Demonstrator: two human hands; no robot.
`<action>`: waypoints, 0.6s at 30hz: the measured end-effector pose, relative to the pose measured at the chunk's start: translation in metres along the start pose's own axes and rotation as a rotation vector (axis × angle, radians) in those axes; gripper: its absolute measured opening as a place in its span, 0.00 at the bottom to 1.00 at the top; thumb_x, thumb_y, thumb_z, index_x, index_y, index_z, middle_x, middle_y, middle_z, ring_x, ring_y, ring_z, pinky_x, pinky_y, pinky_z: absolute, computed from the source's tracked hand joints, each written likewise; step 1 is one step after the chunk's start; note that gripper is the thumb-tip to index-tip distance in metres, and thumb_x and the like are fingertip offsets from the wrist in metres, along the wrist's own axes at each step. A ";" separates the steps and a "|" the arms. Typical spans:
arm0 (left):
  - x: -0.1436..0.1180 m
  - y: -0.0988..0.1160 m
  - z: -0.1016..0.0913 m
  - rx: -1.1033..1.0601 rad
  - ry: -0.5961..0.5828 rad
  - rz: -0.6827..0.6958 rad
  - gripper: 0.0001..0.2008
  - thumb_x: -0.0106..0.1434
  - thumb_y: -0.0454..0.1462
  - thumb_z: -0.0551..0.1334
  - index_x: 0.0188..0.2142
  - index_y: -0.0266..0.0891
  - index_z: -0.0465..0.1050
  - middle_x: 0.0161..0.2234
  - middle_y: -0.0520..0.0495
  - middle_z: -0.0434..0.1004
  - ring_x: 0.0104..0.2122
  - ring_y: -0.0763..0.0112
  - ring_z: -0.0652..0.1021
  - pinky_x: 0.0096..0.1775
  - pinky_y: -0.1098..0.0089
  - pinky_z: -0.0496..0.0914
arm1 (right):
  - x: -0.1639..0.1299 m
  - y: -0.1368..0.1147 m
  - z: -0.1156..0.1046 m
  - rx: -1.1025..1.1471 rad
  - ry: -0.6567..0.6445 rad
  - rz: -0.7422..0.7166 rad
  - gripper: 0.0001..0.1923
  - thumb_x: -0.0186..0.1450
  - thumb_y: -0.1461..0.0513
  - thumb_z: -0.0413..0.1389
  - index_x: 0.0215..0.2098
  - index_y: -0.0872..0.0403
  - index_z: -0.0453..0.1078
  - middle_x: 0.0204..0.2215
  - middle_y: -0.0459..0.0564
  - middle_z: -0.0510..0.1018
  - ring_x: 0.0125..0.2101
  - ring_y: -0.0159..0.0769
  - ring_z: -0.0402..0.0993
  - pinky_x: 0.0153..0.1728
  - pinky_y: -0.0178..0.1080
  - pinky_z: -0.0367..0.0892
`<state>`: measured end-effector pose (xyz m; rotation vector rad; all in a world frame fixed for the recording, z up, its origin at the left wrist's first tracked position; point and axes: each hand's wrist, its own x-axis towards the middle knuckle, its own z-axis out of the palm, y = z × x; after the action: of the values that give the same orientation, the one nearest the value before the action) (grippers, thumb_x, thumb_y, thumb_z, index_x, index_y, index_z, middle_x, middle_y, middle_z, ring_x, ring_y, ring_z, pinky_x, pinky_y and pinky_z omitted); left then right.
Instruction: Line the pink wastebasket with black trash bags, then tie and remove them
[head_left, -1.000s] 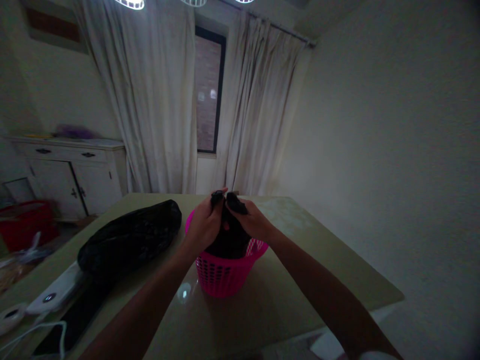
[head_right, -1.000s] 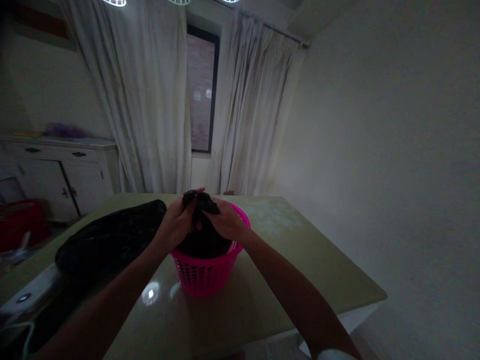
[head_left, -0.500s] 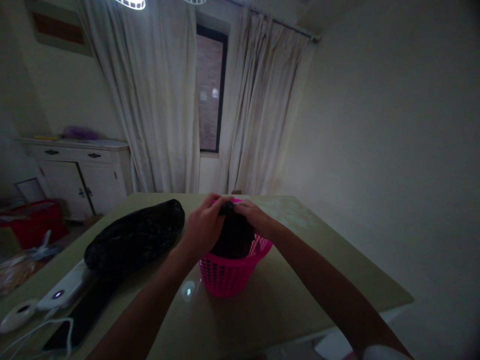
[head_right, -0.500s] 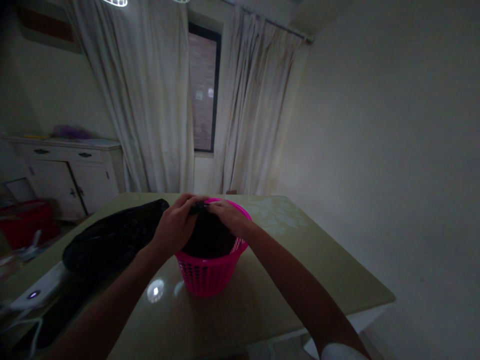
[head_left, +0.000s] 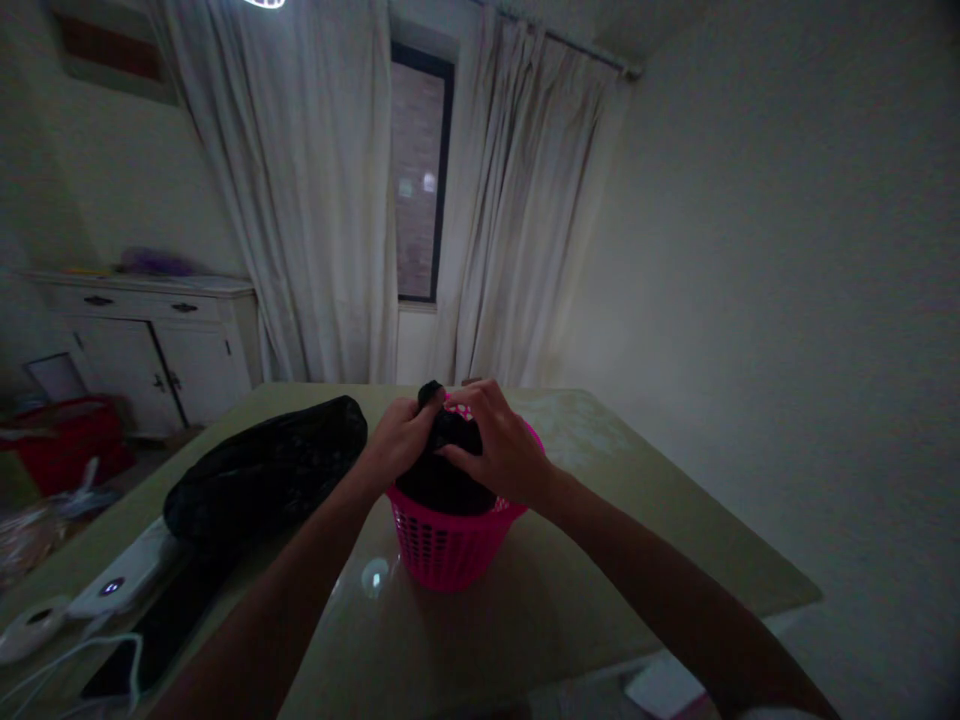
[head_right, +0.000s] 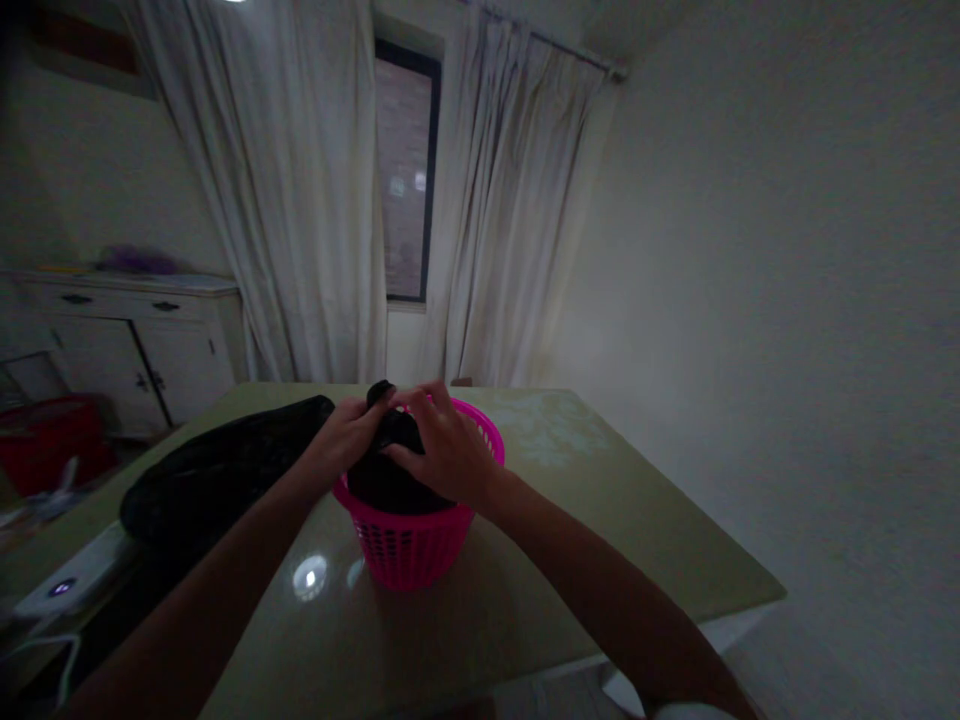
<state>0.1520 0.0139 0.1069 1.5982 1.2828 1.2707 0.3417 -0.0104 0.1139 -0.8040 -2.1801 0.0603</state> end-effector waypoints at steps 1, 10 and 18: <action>0.001 0.001 0.000 -0.095 -0.047 -0.097 0.27 0.66 0.57 0.64 0.23 0.39 0.76 0.22 0.46 0.75 0.25 0.60 0.76 0.28 0.67 0.64 | -0.001 -0.004 -0.002 -0.032 -0.043 -0.067 0.24 0.69 0.55 0.67 0.61 0.47 0.69 0.63 0.57 0.68 0.58 0.48 0.73 0.61 0.55 0.73; 0.002 -0.021 -0.040 0.120 0.075 -0.014 0.31 0.64 0.63 0.60 0.19 0.43 0.71 0.20 0.45 0.73 0.25 0.58 0.75 0.26 0.66 0.63 | -0.027 0.013 -0.043 0.186 -0.103 -0.100 0.08 0.73 0.54 0.64 0.42 0.46 0.85 0.57 0.54 0.74 0.60 0.46 0.73 0.65 0.54 0.69; -0.004 -0.076 -0.067 0.291 0.361 0.076 0.25 0.69 0.58 0.57 0.38 0.40 0.78 0.39 0.36 0.84 0.42 0.46 0.82 0.46 0.58 0.72 | -0.072 0.043 -0.067 0.483 -0.170 0.078 0.11 0.71 0.51 0.67 0.41 0.50 0.81 0.49 0.54 0.79 0.52 0.42 0.78 0.56 0.46 0.73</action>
<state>0.0669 0.0263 0.0530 1.6776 1.7088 1.5258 0.4460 -0.0310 0.0991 -0.6186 -2.1579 0.6888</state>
